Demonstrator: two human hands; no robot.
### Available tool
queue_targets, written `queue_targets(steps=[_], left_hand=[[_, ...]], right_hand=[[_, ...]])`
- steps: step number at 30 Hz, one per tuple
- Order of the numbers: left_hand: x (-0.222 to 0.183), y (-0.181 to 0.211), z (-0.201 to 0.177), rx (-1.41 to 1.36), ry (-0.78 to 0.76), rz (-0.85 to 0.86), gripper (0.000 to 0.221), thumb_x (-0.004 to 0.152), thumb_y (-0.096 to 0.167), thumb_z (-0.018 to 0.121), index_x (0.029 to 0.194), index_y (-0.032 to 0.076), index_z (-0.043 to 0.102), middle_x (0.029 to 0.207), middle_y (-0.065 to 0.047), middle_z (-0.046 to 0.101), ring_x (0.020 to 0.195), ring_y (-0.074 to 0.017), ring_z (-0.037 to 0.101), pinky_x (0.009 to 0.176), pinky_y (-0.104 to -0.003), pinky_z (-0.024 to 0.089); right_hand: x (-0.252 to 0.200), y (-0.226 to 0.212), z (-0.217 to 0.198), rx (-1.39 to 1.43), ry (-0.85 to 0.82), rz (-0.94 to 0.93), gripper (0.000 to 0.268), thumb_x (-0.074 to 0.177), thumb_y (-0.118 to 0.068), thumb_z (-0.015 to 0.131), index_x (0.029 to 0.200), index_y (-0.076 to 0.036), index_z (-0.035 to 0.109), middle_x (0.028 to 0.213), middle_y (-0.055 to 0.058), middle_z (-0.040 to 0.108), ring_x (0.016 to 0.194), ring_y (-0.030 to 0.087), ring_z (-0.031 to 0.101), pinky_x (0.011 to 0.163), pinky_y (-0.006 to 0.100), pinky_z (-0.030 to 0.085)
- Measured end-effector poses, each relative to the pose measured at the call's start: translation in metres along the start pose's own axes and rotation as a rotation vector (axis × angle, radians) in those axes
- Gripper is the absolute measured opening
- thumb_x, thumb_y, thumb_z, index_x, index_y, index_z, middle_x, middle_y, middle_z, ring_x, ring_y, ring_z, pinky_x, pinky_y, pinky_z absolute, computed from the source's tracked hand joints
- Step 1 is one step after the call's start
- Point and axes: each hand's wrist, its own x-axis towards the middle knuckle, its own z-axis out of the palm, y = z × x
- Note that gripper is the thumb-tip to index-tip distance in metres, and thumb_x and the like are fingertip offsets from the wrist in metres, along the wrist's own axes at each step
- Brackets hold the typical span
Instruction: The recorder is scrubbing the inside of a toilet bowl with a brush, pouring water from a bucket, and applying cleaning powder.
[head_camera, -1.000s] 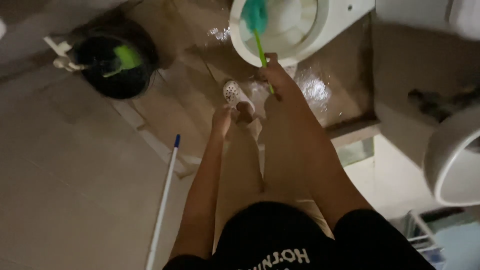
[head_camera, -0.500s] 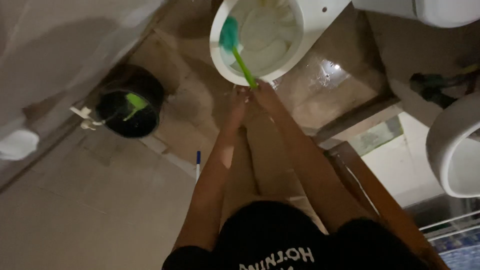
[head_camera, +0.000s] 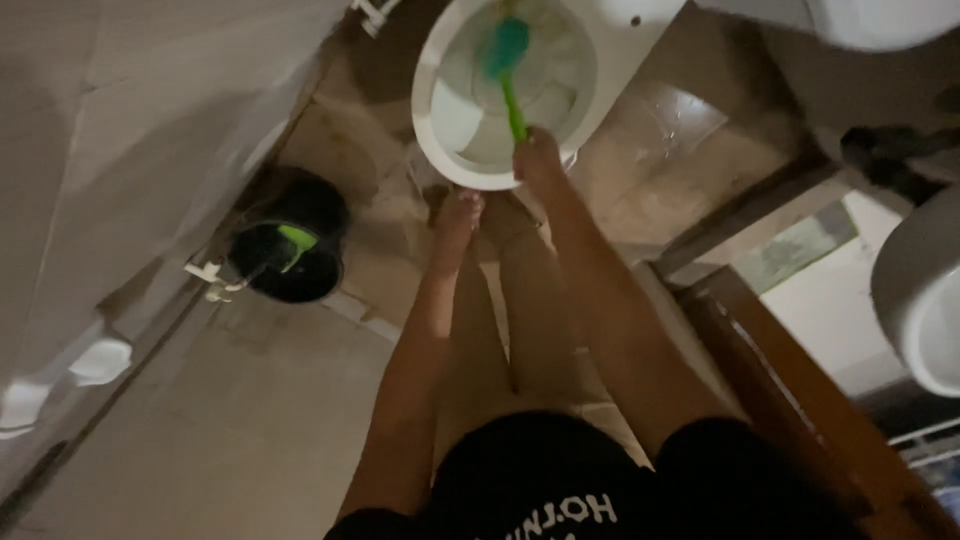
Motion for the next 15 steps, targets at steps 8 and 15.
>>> queue_targets(steps=[8, 15], left_hand=[[-0.002, 0.038, 0.002, 0.025, 0.015, -0.067, 0.046, 0.097, 0.052, 0.069, 0.104, 0.006, 0.063, 0.079, -0.001, 0.059, 0.071, -0.0134, 0.059, 0.058, -0.026, 0.045], [0.015, 0.029, -0.029, -0.728, 0.155, -0.309, 0.072, 0.107, 0.058, 0.009, 0.137, 0.004, 0.044, 0.132, -0.015, 0.048, 0.126, -0.0363, 0.051, 0.113, -0.045, 0.033]], right_hand=[[-0.076, -0.137, 0.0, 0.573, -0.042, 0.429, 0.037, 0.095, -0.035, 0.055, 0.076, -0.004, 0.055, 0.05, 0.003, 0.034, 0.034, 0.013, 0.033, 0.032, 0.032, 0.025], [-0.024, -0.064, 0.057, 0.3, 0.114, 0.163, 0.045, 0.099, -0.015, 0.055, 0.144, -0.012, 0.051, 0.09, 0.018, 0.064, 0.052, 0.022, 0.063, 0.036, 0.036, 0.053]])
